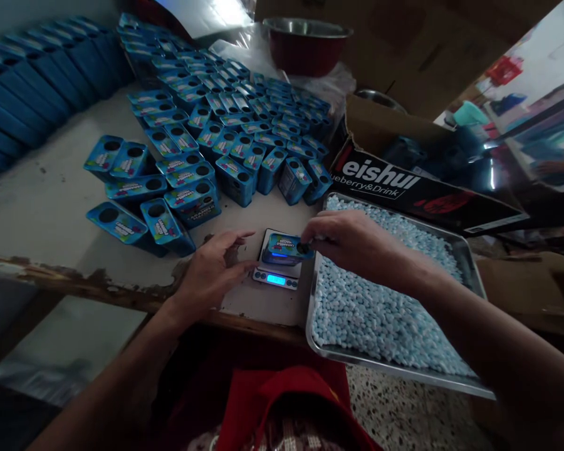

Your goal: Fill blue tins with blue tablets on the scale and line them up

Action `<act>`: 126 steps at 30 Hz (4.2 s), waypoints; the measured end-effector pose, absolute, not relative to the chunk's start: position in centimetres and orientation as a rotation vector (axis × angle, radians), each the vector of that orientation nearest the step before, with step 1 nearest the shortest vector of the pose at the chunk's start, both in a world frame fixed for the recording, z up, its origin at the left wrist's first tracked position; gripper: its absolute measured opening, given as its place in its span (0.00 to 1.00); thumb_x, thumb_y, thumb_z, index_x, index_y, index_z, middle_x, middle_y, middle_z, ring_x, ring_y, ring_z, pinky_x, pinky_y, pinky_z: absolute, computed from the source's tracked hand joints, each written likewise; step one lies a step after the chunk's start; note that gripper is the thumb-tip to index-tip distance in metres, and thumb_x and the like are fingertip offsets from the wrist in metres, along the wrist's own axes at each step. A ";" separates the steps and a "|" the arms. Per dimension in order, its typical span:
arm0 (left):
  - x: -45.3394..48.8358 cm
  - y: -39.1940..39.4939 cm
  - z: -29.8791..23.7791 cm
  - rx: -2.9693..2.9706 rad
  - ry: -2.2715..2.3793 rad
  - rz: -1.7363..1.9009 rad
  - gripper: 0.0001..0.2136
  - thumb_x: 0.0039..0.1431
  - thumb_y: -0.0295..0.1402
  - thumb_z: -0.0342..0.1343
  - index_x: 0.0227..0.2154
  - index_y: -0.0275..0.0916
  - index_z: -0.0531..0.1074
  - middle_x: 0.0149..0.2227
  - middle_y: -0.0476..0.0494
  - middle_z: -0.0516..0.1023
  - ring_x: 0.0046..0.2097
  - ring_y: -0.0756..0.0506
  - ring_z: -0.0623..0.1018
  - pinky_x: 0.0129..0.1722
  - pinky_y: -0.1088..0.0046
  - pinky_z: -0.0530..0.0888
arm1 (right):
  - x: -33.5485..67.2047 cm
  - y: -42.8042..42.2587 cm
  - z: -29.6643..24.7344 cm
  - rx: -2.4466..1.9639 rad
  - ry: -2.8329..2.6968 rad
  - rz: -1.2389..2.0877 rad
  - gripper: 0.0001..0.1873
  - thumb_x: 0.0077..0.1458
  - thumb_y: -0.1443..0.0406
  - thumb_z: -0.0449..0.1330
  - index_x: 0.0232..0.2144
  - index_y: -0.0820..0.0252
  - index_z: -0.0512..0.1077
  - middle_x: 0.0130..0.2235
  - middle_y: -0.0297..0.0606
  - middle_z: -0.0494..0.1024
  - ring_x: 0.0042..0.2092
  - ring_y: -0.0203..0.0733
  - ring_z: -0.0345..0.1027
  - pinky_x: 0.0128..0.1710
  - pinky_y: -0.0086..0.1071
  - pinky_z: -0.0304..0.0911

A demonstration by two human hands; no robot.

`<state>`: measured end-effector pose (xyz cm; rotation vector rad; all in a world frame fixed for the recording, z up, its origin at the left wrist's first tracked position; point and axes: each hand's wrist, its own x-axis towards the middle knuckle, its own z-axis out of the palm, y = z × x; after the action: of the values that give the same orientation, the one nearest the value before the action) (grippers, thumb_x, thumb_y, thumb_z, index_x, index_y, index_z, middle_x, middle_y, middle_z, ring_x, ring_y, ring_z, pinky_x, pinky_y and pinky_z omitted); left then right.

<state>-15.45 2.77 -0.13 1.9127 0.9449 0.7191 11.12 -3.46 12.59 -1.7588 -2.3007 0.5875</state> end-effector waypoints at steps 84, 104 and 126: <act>-18.9 3.8 5.0 2.311 1.057 1.030 0.04 0.70 0.38 0.63 0.42 0.50 0.82 0.46 0.48 0.84 0.51 0.43 0.83 0.58 0.61 0.79 | 11.6 -3.7 12.4 -1.833 -1.918 0.785 0.06 0.57 0.58 0.72 0.34 0.53 0.85 0.22 0.32 0.74 0.26 0.38 0.67 0.24 0.32 0.58; -17.7 3.8 4.8 2.371 0.990 1.017 0.05 0.66 0.33 0.66 0.43 0.43 0.83 0.46 0.45 0.85 0.49 0.42 0.83 0.54 0.59 0.80 | 14.2 -4.8 11.1 -1.730 -1.464 0.999 0.07 0.52 0.60 0.76 0.34 0.55 0.87 0.28 0.35 0.81 0.29 0.38 0.71 0.29 0.33 0.67; -13.6 2.5 5.6 2.492 1.014 0.763 0.28 0.56 0.31 0.75 0.59 0.41 0.76 0.53 0.41 0.82 0.56 0.38 0.80 0.59 0.59 0.77 | 17.2 -8.8 9.3 -1.764 -1.357 1.067 0.19 0.47 0.49 0.79 0.33 0.56 0.85 0.26 0.36 0.80 0.27 0.38 0.70 0.26 0.32 0.65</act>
<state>-13.62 2.49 5.59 2.4918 1.0136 0.7632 17.19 -8.82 9.26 -1.7636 -1.3569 1.0673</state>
